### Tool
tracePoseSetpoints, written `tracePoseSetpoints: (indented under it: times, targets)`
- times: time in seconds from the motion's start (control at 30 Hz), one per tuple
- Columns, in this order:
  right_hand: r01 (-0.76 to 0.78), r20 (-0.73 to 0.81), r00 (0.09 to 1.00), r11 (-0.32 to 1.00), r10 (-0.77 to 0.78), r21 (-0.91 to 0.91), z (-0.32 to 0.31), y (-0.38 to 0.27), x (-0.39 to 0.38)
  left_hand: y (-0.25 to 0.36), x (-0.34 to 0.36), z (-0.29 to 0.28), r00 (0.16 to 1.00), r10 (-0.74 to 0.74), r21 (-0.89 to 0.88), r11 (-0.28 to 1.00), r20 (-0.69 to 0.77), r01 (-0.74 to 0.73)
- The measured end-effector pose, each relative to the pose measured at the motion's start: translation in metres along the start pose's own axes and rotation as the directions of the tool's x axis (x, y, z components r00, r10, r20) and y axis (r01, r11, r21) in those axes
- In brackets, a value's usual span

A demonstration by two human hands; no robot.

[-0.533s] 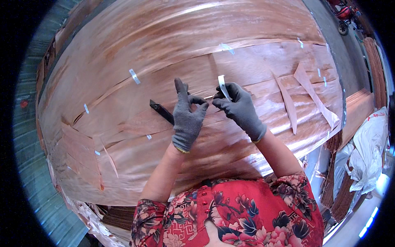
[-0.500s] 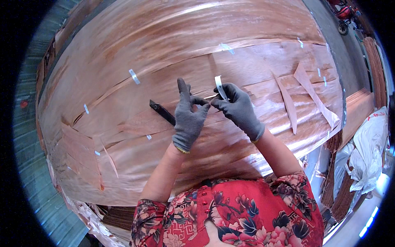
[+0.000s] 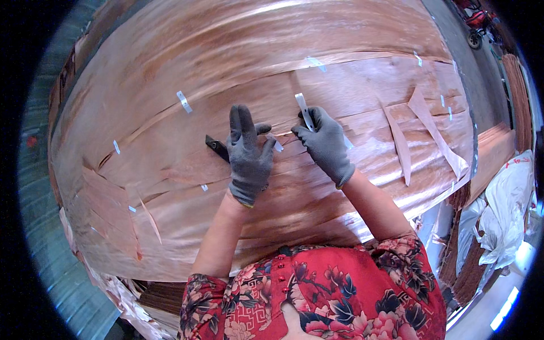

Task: The person uses a utility knife to cut and trim large sheets of light brown material on a workbench. They repeatedly align the sheets, make precise cuts along the edges, and remove the excess strips. The person also uses small white tape pieces to secure the material during the process.

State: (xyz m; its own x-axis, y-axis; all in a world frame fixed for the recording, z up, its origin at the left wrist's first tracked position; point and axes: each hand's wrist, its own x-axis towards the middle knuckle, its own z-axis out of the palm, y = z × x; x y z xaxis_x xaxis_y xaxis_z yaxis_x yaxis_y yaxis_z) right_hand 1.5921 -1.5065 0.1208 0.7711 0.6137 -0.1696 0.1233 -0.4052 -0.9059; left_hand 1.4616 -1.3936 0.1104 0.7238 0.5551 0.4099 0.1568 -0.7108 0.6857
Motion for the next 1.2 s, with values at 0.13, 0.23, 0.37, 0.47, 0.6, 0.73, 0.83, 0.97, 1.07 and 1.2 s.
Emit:
tracePoseSetpoints:
  times: [0.13, 0.23, 0.37, 0.47, 0.6, 0.73, 0.83, 0.97, 1.07, 1.2]
  targets:
    - [0.014, -0.016, 1.000, 0.996, -0.015, -0.086, 0.002, 0.004, 0.002, -0.008, 0.000, 0.010, 0.998, -0.032, -0.112, 0.993, 0.059, 0.038]
    - [0.006, -0.008, 1.000, 0.991, -0.007, -0.136, 0.001, -0.001, 0.002, -0.017, 0.001, 0.016, 0.997, -0.027, -0.112, 0.993, 0.078, 0.036]
    - [0.028, -0.030, 0.999, 0.986, -0.033, -0.167, 0.003, -0.001, 0.003, -0.024, 0.004, 0.019, 0.999, 0.036, 0.004, 0.999, 0.030, -0.036]
    - [0.033, -0.035, 0.999, 0.980, -0.041, -0.195, 0.003, 0.000, 0.002, -0.025, 0.003, 0.020, 0.997, 0.003, 0.000, 1.000, 0.074, -0.004]
    - [0.028, -0.028, 0.999, 0.981, -0.034, -0.194, 0.004, -0.001, 0.002, -0.017, 0.005, 0.022, 0.982, -0.147, -0.116, 0.980, 0.117, 0.160]
    - [0.099, -0.064, 0.991, 0.974, -0.114, -0.202, 0.006, 0.003, 0.002, -0.011, 0.010, 0.022, 0.967, -0.196, -0.004, 0.980, 0.163, 0.199]
    - [-0.195, 0.023, 0.981, 0.972, 0.193, 0.131, -0.007, -0.012, -0.002, -0.011, 0.013, 0.020, 0.964, -0.196, 0.018, 0.980, 0.179, 0.196]
    - [-0.295, 0.042, 0.952, 0.877, 0.302, 0.380, -0.034, -0.013, -0.006, -0.011, 0.015, 0.018, 0.952, -0.224, 0.038, 0.975, 0.208, 0.221]
    - [-0.251, 0.121, 0.968, 0.884, 0.221, 0.394, -0.045, 0.000, -0.009, -0.010, 0.016, 0.019, 0.949, -0.232, 0.023, 0.972, 0.212, 0.233]
    - [-0.251, 0.362, 0.928, 0.873, 0.093, 0.418, -0.043, -0.027, -0.016, -0.008, 0.017, 0.019, 0.953, -0.226, 0.043, 0.974, 0.202, 0.221]
